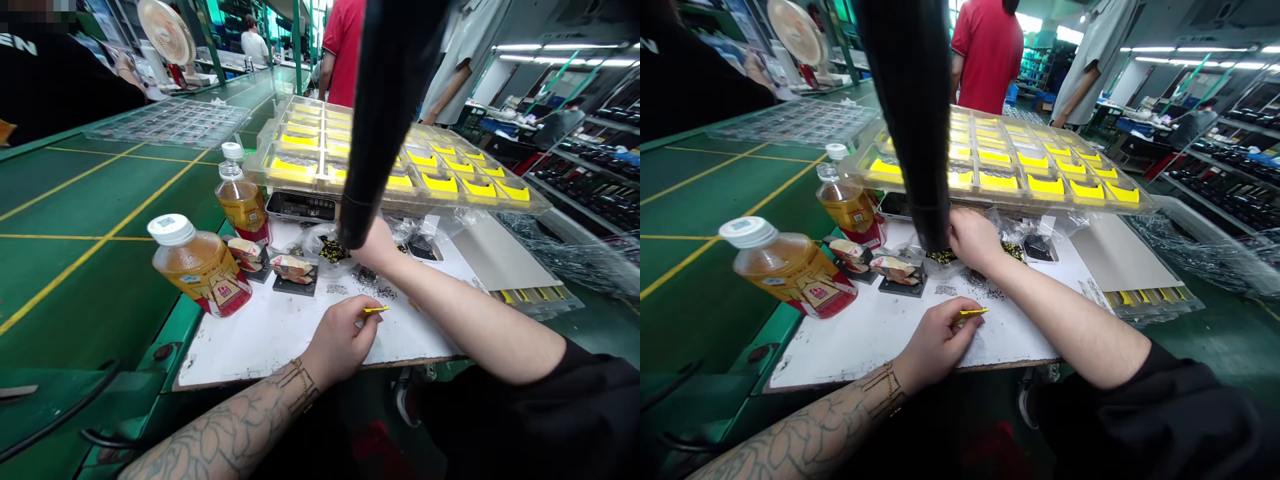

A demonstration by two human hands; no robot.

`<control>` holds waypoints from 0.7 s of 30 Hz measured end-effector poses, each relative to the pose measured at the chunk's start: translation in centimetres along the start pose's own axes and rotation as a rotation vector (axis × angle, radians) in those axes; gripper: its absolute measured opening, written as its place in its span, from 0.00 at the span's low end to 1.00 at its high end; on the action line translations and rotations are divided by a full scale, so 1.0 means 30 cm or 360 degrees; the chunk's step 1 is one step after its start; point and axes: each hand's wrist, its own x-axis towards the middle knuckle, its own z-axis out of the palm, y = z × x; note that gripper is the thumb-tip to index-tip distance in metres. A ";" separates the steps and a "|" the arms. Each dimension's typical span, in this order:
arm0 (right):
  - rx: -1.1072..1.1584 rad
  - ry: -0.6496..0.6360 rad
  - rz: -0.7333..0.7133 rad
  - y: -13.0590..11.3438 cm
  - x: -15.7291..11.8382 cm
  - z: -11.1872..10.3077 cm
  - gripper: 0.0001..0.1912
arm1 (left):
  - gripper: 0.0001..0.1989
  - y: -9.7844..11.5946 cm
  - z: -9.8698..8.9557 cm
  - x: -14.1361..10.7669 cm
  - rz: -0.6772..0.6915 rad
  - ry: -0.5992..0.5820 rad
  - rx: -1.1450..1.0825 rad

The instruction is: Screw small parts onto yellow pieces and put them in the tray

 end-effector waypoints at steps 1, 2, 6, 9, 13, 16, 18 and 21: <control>-0.0006 0.0014 -0.0003 0.015 -0.015 -0.004 0.13 | 0.07 0.001 0.000 0.000 -0.0006 0.0013 -0.0006; -0.0013 0.0015 -0.0010 0.028 -0.029 -0.006 0.14 | 0.07 0.002 0.001 0.000 -0.0014 0.0020 -0.0013; -0.0041 -0.0067 -0.0103 0.041 -0.062 -0.011 0.17 | 0.07 0.006 -0.001 0.000 -0.0008 -0.0007 -0.0027; -0.0052 -0.0254 -0.0250 0.008 -0.052 -0.008 0.17 | 0.06 0.004 -0.001 -0.002 0.0006 -0.0015 -0.0030; -0.0076 -0.0529 -0.0301 -0.036 -0.011 0.022 0.15 | 0.06 -0.005 0.005 -0.005 -0.0001 0.0015 -0.0019; -0.0049 -0.0614 -0.0248 -0.044 0.004 0.040 0.16 | 0.06 -0.008 0.007 -0.006 -0.0012 0.0052 -0.0017; 0.0028 -0.0610 -0.0202 -0.039 0.000 0.034 0.13 | 0.06 -0.005 0.006 -0.006 -0.0019 0.0064 -0.0013; 0.0220 -0.0521 -0.0115 -0.026 -0.018 0.005 0.12 | 0.06 0.002 0.002 -0.004 -0.0040 0.0064 -0.0059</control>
